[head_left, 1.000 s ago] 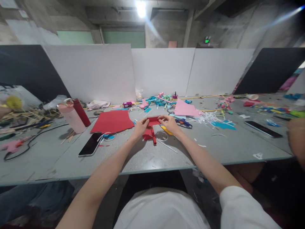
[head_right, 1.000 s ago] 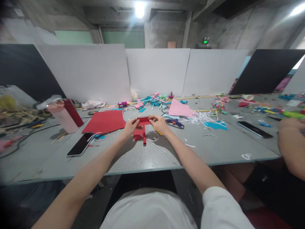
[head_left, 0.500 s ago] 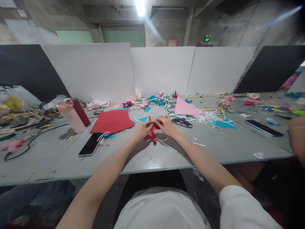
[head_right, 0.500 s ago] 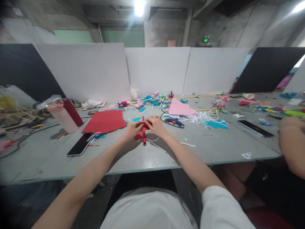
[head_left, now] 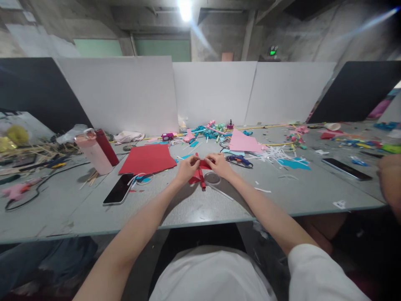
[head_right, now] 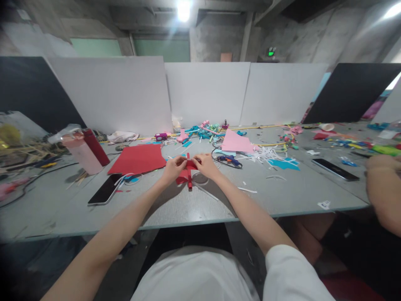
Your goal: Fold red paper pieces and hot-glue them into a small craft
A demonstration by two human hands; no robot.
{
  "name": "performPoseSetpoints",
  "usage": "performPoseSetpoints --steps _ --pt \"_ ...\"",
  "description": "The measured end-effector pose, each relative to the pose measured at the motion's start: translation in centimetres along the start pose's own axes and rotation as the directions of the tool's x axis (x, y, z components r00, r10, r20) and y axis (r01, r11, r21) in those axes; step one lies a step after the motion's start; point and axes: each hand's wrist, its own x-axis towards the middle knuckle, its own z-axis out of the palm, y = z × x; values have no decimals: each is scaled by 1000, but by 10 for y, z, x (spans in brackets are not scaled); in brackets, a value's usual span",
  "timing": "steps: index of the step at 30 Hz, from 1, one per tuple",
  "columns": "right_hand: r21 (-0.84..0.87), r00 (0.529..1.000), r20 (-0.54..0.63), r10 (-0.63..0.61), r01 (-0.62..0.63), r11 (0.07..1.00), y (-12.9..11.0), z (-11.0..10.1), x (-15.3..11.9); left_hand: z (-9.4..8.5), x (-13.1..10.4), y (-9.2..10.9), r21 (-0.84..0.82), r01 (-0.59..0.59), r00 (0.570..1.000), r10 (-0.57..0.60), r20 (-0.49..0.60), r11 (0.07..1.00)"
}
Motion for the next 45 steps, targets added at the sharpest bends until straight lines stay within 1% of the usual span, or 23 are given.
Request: performPoseSetpoints --steps 6,10,12,14,16,19,21,26,33,39,45 --pt "-27 1000 -5 21 -21 999 2 2 -1 0 0 -1 -22 13 1000 -13 2 1000" --pt "-63 1000 -15 22 -23 998 -3 1 -2 1 0 -2 -23 21 1000 -21 -6 1000" --pt "-121 998 -59 -7 0 993 -8 0 -3 2 0 -2 -24 13 1000 -14 -7 1000" --pt "-182 990 -129 -50 26 983 -12 -1 -5 2 -1 0 -22 3 1000 -4 -7 1000" --pt "-199 980 -172 -103 68 978 -15 -1 -6 1 -1 2 12 -17 1000 17 -21 1000" --pt "-123 971 -143 -193 176 977 -17 2 -6 -1 -3 6 106 -53 996 59 -61 993" --pt "-68 966 -128 -224 217 974 -18 4 -5 -2 -3 8 136 -62 995 71 -66 989" --pt "-28 964 -146 -222 220 975 -20 8 -7 -2 -4 10 148 -66 996 74 -49 987" --pt "-21 960 -151 -234 234 972 -16 10 -8 -1 -4 7 85 -61 997 65 -37 995" --pt "-44 965 -133 -225 221 974 -14 13 -8 -2 -5 9 130 -107 993 111 -26 986" --pt "-49 960 -155 -232 227 973 -15 14 -8 -2 -6 12 136 -126 991 130 -19 983"
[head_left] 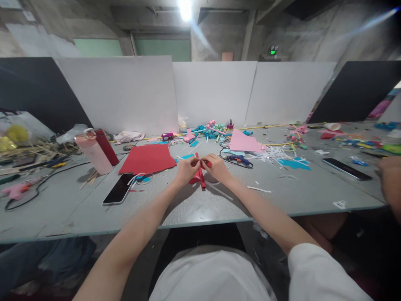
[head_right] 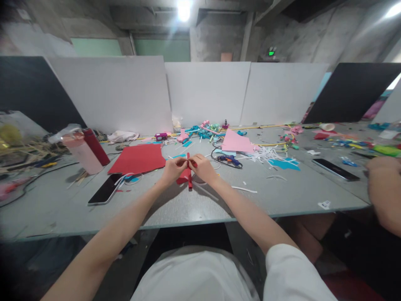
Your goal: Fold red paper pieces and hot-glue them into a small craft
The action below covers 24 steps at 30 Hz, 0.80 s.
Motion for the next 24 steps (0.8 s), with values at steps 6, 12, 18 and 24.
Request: performPoseSetpoints --steps 6,12,18,24 --pt "8 1000 -26 14 -14 1000 1 1 0 2 0 -1 -6 9 1000 -9 -4 1000" --pt "66 1000 -2 30 -30 997 -2 -5 2 2 1 -1 -49 34 999 -34 -9 998" --pt "131 998 45 53 -58 990 4 -11 9 2 1 -3 -67 16 1000 -16 6 998" --pt "233 964 137 226 -253 939 11 -9 7 1 1 -4 -66 27 999 -25 33 997"
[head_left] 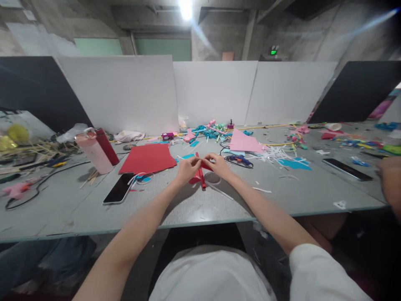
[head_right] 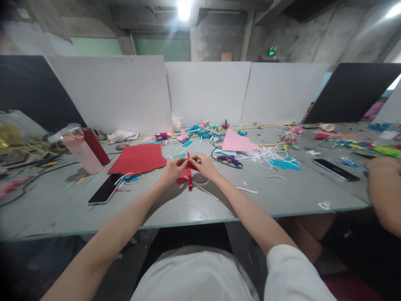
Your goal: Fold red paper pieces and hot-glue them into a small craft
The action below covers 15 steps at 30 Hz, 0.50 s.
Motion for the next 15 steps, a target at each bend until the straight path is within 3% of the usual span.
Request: performPoseSetpoints --steps 15 --pt "19 1000 -5 21 -21 1000 -8 1 -1 0 1 -6 36 14 1000 -14 -11 999"
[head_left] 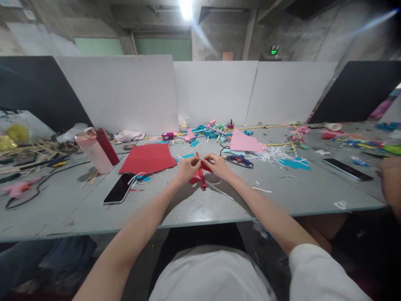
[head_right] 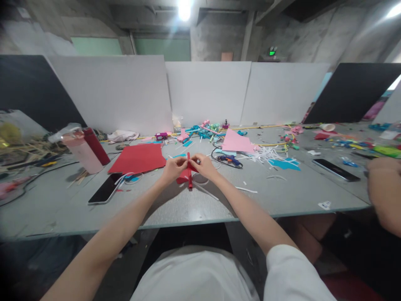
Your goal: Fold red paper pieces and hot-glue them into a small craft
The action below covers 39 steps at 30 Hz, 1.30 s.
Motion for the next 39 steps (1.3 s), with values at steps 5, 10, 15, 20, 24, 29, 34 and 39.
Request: performPoseSetpoints --steps 5,10,15,20,24,29,34,39 --pt "31 996 77 48 -50 998 0 -5 1 -3 2 0 6 17 1000 -17 -12 1000" --pt "-10 987 92 134 -133 991 14 -20 4 -10 9 -7 -68 73 995 -77 -59 995" --pt "-3 976 90 200 -200 980 34 -31 6 -14 16 -13 -192 183 980 -194 -39 964" --pt "9 963 144 226 -230 973 41 -33 6 -18 19 -17 -235 222 969 -241 -52 946" --pt "-32 970 88 228 -226 974 38 -31 5 -21 21 -16 -298 282 953 -303 -24 912" --pt "19 960 -58 274 -273 962 33 -21 6 -23 20 -8 -509 323 938 -339 65 797" --pt "109 940 -176 292 -276 955 24 1 6 -8 7 2 -503 469 882 -352 315 726" --pt "167 950 -144 276 -252 953 15 18 2 21 -6 8 -406 487 868 -374 327 774"
